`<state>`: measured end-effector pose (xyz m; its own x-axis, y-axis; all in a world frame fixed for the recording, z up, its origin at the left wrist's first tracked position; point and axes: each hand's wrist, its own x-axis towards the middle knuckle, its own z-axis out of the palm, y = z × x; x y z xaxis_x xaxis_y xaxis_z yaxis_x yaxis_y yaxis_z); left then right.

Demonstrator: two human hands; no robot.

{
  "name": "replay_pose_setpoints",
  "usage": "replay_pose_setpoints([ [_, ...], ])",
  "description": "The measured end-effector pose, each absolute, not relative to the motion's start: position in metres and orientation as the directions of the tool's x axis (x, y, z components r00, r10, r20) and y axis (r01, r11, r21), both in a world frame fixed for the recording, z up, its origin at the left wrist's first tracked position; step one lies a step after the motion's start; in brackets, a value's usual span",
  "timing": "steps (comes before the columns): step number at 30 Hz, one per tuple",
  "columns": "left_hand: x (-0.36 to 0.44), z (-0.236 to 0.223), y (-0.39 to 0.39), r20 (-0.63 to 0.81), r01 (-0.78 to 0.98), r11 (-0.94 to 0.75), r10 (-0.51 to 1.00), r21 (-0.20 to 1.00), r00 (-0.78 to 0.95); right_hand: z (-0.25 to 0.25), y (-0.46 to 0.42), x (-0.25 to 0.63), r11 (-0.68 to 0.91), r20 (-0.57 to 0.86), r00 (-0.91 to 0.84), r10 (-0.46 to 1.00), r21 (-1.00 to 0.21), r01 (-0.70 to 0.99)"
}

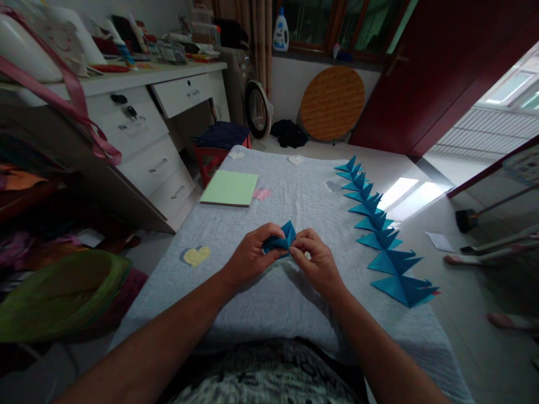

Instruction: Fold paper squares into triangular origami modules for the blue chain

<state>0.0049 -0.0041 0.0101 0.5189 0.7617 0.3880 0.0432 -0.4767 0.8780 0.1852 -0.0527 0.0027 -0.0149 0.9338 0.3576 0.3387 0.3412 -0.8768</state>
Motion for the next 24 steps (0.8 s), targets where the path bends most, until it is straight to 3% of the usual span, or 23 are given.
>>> replay_pose_setpoints([
  [9,0.0059,0.0155,-0.0061,0.475,0.081,-0.646,0.635,0.759,0.609,0.0043,-0.0538,0.1835,0.349,0.394,0.071,0.916,-0.873,0.340],
  [16,0.0046,0.0078,-0.0023,0.517,0.144,-0.712,0.619,0.688,0.592,0.0060,-0.0539,0.1822,0.339,0.408,0.118,0.905,-0.861,0.378],
  [24,0.0033,0.0074,-0.0021,0.473,0.179,-0.690,0.638,0.702,0.608,0.0029,-0.0556,0.1833,0.127,0.146,0.058,0.988,-0.960,0.249],
])
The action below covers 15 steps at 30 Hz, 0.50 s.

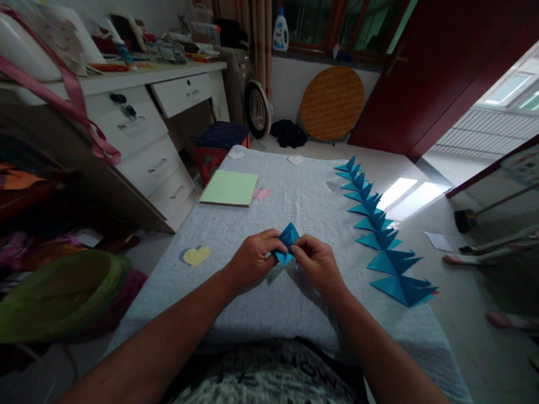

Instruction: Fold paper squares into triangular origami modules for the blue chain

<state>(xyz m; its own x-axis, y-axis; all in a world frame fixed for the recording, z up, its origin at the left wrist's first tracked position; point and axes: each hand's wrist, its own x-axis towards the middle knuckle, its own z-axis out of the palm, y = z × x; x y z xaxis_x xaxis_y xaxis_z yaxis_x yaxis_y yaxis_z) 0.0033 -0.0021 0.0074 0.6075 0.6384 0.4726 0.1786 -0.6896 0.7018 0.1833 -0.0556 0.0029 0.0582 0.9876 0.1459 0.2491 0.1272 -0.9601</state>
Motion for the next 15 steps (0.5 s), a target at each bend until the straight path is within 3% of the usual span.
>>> replay_pose_setpoints([
  [5,0.003,0.013,-0.001,0.465,0.160,-0.667,0.650,0.727,0.601,0.003,-0.057,0.183,0.148,0.161,0.060,0.985,-0.973,0.176],
  [8,0.003,0.016,0.000,0.468,0.136,-0.630,0.688,0.765,0.555,0.002,-0.060,0.181,0.244,0.254,0.068,0.965,-0.962,0.125],
  [11,0.004,0.018,0.001,0.462,0.134,-0.595,0.729,0.792,0.506,0.002,-0.061,0.179,0.379,0.390,0.014,0.921,-0.902,0.208],
  [15,0.004,0.018,-0.001,0.401,0.101,-0.519,0.756,0.849,0.517,0.004,-0.058,0.179,0.450,0.466,-0.040,0.884,-0.825,0.342],
])
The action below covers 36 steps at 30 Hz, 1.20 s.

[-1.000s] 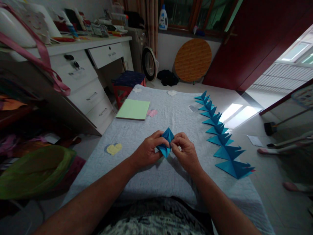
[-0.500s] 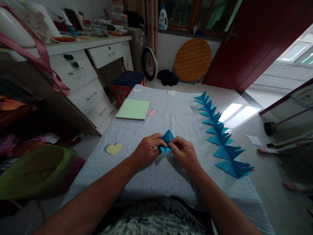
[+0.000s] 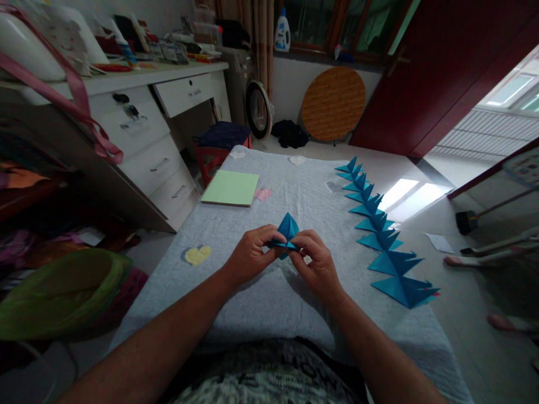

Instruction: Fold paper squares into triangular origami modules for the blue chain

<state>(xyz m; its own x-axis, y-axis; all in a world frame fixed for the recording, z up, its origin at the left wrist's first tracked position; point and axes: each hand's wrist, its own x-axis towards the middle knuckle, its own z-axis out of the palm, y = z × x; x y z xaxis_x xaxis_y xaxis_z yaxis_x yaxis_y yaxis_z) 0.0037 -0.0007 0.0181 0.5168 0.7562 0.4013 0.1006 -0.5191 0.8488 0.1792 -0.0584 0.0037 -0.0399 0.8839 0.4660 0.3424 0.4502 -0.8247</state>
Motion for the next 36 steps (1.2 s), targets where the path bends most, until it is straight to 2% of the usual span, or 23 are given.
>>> replay_pose_setpoints([
  [6,0.000,0.020,-0.003,0.302,-0.036,-0.338,0.784,0.941,0.542,0.004,-0.056,0.183,0.460,0.497,0.017,0.867,-0.814,0.353],
  [13,0.007,0.015,-0.002,0.160,-0.026,-0.166,0.882,0.986,0.443,0.002,-0.056,0.183,0.449,0.460,-0.040,0.887,-0.837,0.312],
  [16,0.009,0.013,-0.002,0.150,-0.061,-0.136,0.896,0.989,0.418,0.001,-0.056,0.183,0.443,0.447,-0.064,0.892,-0.840,0.313],
  [27,0.006,0.012,-0.002,0.271,-0.018,-0.289,0.873,0.957,0.405,0.002,-0.056,0.182,0.401,0.398,-0.079,0.914,-0.855,0.329],
  [36,0.004,0.017,-0.004,0.368,0.037,-0.418,0.835,0.908,0.409,0.009,-0.060,0.181,0.462,0.459,-0.082,0.884,-0.839,0.287],
])
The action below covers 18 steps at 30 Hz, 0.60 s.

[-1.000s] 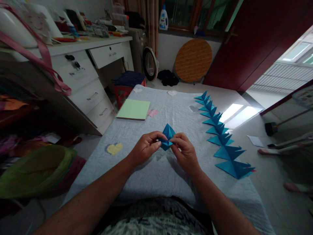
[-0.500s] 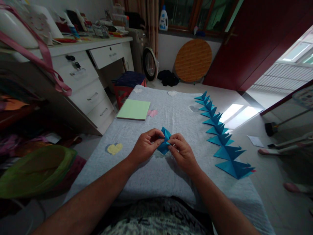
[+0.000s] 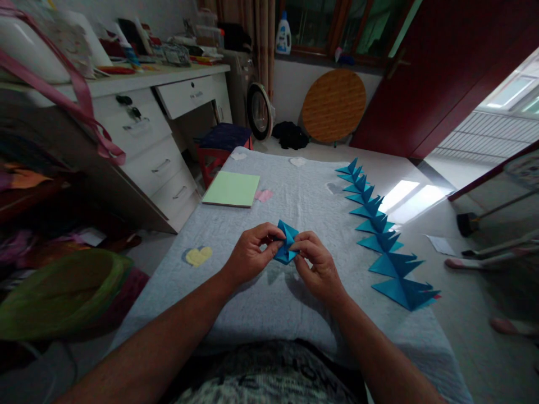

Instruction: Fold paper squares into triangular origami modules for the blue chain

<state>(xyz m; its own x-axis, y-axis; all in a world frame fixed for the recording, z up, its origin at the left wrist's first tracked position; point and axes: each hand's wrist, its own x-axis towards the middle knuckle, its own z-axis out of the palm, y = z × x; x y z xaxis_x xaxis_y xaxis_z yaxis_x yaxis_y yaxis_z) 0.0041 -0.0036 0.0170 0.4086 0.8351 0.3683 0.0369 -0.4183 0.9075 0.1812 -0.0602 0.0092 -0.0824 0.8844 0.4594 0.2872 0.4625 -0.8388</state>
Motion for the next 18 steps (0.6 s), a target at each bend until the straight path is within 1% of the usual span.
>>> replay_pose_setpoints([
  [2,0.004,0.018,-0.003,0.423,0.042,-0.478,0.812,0.877,0.402,0.009,-0.061,0.181,0.439,0.441,-0.050,0.896,-0.863,0.249],
  [5,0.003,0.020,-0.003,0.494,0.047,-0.555,0.773,0.830,0.398,0.005,-0.062,0.182,0.348,0.358,0.032,0.933,-0.922,0.169],
  [8,0.002,0.021,-0.004,0.509,0.045,-0.565,0.772,0.824,0.381,0.000,-0.061,0.182,0.261,0.271,0.065,0.961,-0.957,0.127],
  [10,0.002,0.021,-0.003,0.475,0.017,-0.513,0.807,0.858,0.351,-0.001,-0.061,0.182,0.250,0.257,0.054,0.965,-0.962,0.113],
  [13,0.003,0.019,0.000,0.368,-0.099,-0.356,0.873,0.929,0.319,0.000,-0.061,0.181,0.265,0.270,0.032,0.962,-0.958,0.111],
  [15,0.004,0.018,0.003,0.295,-0.173,-0.250,0.899,0.953,0.325,0.002,-0.062,0.181,0.270,0.275,0.018,0.961,-0.953,0.136],
  [18,0.006,0.018,0.005,0.202,-0.216,-0.133,0.919,0.967,0.338,0.004,-0.062,0.180,0.283,0.290,0.006,0.957,-0.939,0.194],
])
